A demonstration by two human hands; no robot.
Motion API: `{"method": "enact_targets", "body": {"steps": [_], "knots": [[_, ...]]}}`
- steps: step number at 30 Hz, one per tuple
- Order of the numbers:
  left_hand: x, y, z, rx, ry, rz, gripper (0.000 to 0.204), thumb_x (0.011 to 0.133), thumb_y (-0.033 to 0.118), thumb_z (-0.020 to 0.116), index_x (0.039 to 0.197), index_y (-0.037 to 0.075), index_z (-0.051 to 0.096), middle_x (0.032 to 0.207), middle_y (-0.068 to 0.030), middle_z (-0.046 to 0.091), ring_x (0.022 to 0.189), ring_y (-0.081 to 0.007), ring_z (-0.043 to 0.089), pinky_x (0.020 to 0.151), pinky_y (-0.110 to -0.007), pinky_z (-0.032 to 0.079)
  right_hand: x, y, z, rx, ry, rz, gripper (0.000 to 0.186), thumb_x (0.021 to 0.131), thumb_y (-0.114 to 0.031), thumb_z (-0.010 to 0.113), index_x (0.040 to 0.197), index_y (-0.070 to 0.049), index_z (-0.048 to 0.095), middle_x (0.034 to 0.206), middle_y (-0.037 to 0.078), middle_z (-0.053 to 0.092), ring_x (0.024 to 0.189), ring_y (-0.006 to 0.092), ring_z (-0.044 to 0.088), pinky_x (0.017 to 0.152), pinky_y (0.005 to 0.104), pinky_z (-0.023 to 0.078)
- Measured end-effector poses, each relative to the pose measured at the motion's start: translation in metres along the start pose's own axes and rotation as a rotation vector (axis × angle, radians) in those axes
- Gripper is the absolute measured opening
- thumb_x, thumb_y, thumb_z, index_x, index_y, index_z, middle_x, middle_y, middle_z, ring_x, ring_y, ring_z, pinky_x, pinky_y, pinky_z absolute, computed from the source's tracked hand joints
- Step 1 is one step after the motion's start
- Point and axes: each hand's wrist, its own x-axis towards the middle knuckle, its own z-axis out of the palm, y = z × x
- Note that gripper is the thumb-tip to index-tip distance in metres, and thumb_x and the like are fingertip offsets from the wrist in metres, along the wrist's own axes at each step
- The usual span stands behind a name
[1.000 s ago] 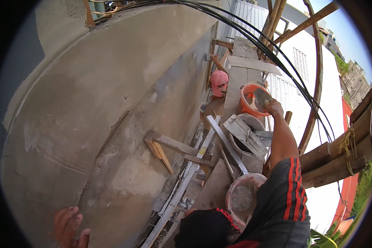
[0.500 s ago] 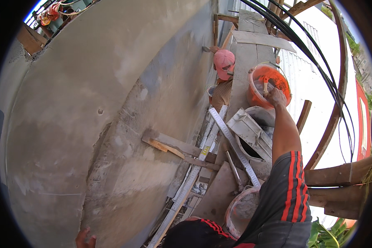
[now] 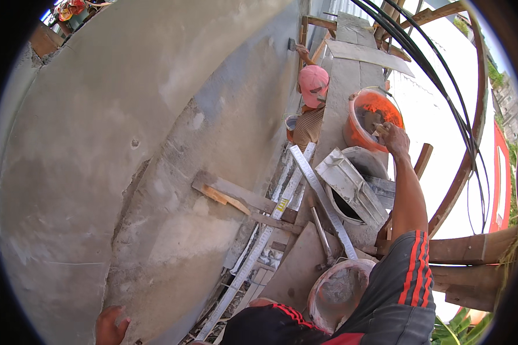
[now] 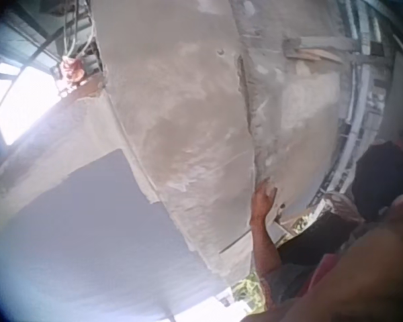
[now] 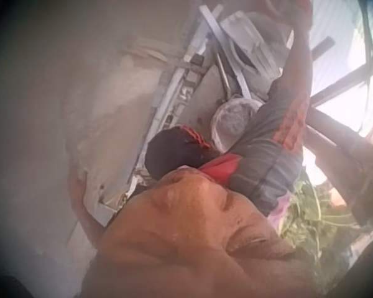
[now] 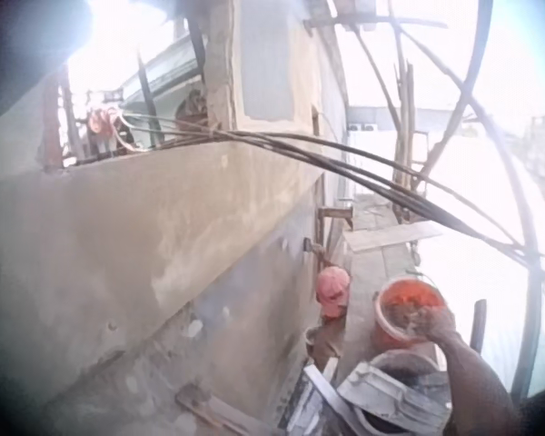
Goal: The person applies and smooths wet plaster onto a curved wall using a trowel and a long straightedge. They repeatedly scoop plaster from a bucket, spread it along the wall, and level the surface with the straightedge. Another worker is visible in the background also working on the wall.
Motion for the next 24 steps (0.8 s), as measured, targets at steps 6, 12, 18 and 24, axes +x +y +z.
{"method": "enact_targets", "body": {"steps": [6,12,18,24], "knots": [[0.003,-0.004,0.017,-0.027,0.003,0.068,0.04,0.082,0.016,0.084,0.118,0.004,0.071,0.119,-0.0186,0.072,0.114,-0.0398,0.066,0.1,-0.047,0.051,-0.039,0.028,-0.026,-0.073,0.224,-0.065,0.033,0.097,-0.027,0.064,0.129,-0.019,0.067,0.112,0.015,0.068,0.11,0.0358,0.067,0.095,0.0505,0.053],[0.024,0.019,0.01,-0.07,-0.052,0.087,0.037,0.085,0.019,0.082,0.117,0.002,0.071,0.118,-0.0202,0.072,0.113,-0.041,0.066,0.097,-0.047,0.053,-0.07,0.03,-0.036,-0.244,0.453,-0.152,0.043,0.101,-0.027,0.062,0.143,-0.018,0.059,0.116,0.008,0.064,0.109,0.0271,0.065,0.089,0.0477,0.05],[0.037,0.04,-0.003,-0.069,-0.1,0.115,0.037,0.088,0.019,0.079,0.12,0.003,0.071,0.122,-0.0196,0.071,0.115,-0.0402,0.066,0.099,-0.046,0.053,-0.064,0.058,-0.034,-0.194,0.127,-0.021,0.055,0.106,-0.018,0.05,0.159,-0.024,0.04,0.136,0.019,0.062,0.115,0.036,0.068,0.084,0.0519,0.058],[0.011,0.036,0.035,-0.147,-0.17,0.142,0.036,0.087,0.011,0.077,0.121,0.002,0.07,0.123,-0.019,0.071,0.115,-0.0381,0.067,0.101,-0.044,0.052,-0.069,0.014,-0.042,-0.118,0.036,0.073,0.06,0.102,-0.037,0.046,0.158,-0.018,0.038,0.141,0.022,0.063,0.128,0.0444,0.061,0.107,0.0575,0.048]]}}
